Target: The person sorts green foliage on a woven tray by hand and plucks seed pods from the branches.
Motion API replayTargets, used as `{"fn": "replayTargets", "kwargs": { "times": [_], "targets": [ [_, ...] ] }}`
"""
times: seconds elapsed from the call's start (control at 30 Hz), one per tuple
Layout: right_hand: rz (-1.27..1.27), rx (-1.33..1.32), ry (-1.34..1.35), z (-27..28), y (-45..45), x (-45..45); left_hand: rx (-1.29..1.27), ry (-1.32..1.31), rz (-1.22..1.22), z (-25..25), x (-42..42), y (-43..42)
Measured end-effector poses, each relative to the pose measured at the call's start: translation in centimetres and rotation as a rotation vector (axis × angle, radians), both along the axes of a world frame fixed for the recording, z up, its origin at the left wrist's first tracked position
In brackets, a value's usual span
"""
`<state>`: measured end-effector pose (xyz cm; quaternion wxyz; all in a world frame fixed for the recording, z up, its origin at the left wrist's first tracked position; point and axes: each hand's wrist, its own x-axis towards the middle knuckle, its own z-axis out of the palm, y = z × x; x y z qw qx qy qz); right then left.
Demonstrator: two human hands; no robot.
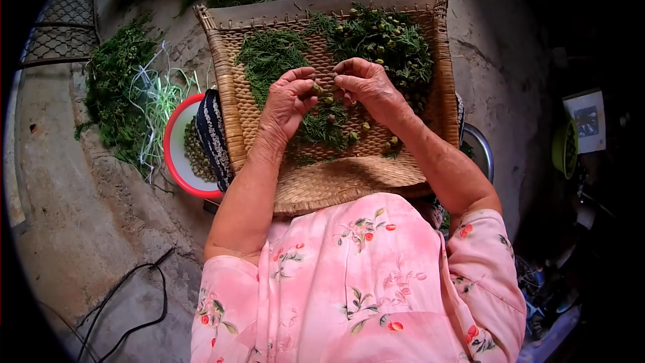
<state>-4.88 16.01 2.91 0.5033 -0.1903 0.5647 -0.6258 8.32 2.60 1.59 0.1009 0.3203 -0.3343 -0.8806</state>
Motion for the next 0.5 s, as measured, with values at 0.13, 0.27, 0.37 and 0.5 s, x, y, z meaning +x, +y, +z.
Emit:
{"fn": "replayTargets", "kwargs": {
  "times": [0.13, 0.27, 0.37, 0.5],
  "targets": [
    [-0.076, -0.035, 0.066, 0.6, -0.2, 0.2, 0.014, -0.026, 0.019, -0.5, 0.1, -0.3],
    [0.008, -0.056, 0.178, 2.0, -0.3, 1.2, 0.176, 0.031, -0.004, -0.2, -0.4, 0.5],
    [0.085, -0.133, 0.166, 2.7, -0.5, 1.8, 0.261, 0.076, -0.011, -0.3, -0.8, 0.7],
    [-0.046, -0.167, 0.193, 1.9, -0.4, 1.3, 0.205, -0.066, 0.058, 0.7, -0.2, 0.2]
  ]
}}
